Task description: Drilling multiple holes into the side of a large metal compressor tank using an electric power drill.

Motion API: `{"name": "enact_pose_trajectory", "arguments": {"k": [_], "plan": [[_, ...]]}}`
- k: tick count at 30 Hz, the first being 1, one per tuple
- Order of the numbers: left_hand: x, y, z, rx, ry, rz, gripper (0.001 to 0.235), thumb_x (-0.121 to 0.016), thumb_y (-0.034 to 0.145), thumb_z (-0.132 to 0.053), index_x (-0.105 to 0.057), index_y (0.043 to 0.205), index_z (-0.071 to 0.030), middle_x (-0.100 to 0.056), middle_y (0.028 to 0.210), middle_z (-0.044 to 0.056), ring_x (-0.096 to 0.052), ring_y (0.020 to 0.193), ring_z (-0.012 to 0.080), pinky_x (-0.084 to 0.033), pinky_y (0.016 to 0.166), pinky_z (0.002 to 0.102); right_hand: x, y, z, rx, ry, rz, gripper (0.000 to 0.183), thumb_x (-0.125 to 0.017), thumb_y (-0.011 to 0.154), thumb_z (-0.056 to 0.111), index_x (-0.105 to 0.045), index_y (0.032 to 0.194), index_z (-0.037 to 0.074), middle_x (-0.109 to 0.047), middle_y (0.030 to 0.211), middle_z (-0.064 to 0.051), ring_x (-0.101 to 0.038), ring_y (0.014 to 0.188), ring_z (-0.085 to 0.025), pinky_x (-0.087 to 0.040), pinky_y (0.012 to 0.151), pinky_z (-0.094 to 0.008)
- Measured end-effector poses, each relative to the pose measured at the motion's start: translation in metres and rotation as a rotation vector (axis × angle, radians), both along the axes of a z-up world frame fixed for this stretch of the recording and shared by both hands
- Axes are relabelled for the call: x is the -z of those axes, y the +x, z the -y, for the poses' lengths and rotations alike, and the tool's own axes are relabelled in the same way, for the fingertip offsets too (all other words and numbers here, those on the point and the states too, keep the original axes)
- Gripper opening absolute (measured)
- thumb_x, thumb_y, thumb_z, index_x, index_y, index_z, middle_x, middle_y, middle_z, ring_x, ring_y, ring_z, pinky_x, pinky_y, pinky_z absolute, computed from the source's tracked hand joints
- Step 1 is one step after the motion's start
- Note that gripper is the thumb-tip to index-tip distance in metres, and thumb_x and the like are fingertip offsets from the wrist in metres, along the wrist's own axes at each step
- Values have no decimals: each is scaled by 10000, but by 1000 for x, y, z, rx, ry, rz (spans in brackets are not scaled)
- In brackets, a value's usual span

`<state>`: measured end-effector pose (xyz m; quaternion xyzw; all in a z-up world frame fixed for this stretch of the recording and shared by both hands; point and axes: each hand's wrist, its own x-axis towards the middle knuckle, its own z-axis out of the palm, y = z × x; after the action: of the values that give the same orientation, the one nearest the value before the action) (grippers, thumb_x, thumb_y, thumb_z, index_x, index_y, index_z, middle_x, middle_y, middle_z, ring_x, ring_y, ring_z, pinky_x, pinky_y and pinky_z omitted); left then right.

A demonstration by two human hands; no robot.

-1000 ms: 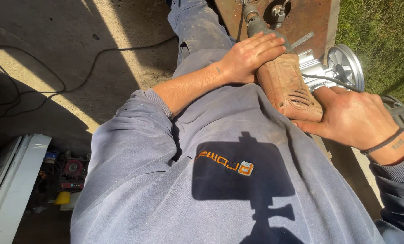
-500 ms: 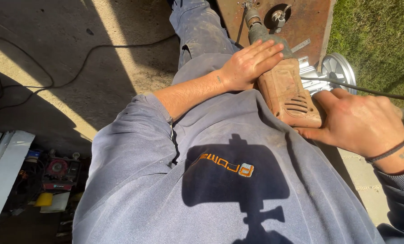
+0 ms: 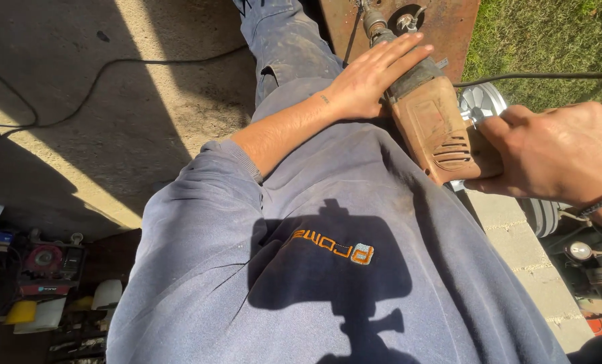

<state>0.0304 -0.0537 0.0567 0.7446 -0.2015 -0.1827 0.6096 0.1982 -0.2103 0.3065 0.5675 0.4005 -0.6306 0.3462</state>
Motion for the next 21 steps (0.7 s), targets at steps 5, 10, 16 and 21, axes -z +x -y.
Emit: {"name": "enact_pose_trajectory", "arguments": {"k": [5, 10, 16, 21], "plan": [[79, -22, 3, -116, -11, -379, 908, -732, 823, 64, -346, 1621, -132, -377, 1656, 140, -381, 1542, 323, -405, 1244, 387, 21, -12, 73, 60, 59, 10, 1020, -588, 586, 993, -654, 1310, 278, -695, 1027, 49, -759, 705, -115, -611, 592, -316], [155, 26, 5, 33, 187, 38, 804, -658, 655, 98, -572, 1425, -114, -582, 1468, 104, -532, 1373, 322, -480, 1096, 399, 6, 9, 50, 261, 47, 46, 912, -661, 553, 937, -719, 1171, 270, -700, 924, 64, -742, 715, -165, -585, 595, -323], [166, 88, 26, 853, 16, 24, 565, -832, 683, -201, -642, 1215, -199, -711, 961, 122, -664, 960, 393, -516, 783, 526, -16, 1, 33, 563, 154, 91, 682, -765, 620, 752, -731, 1019, 199, -663, 799, -14, -704, 654, -266, -545, 555, -386], [192, 61, 27, 862, -26, 123, 354, -818, 731, -237, -663, 1041, -161, -695, 919, 88, -687, 923, 360, -537, 769, 494, -17, -25, 47, 869, 137, 112, 693, -865, 562, 629, -724, 1023, 131, -666, 808, -54, -692, 624, -306, -539, 547, -418]]}}
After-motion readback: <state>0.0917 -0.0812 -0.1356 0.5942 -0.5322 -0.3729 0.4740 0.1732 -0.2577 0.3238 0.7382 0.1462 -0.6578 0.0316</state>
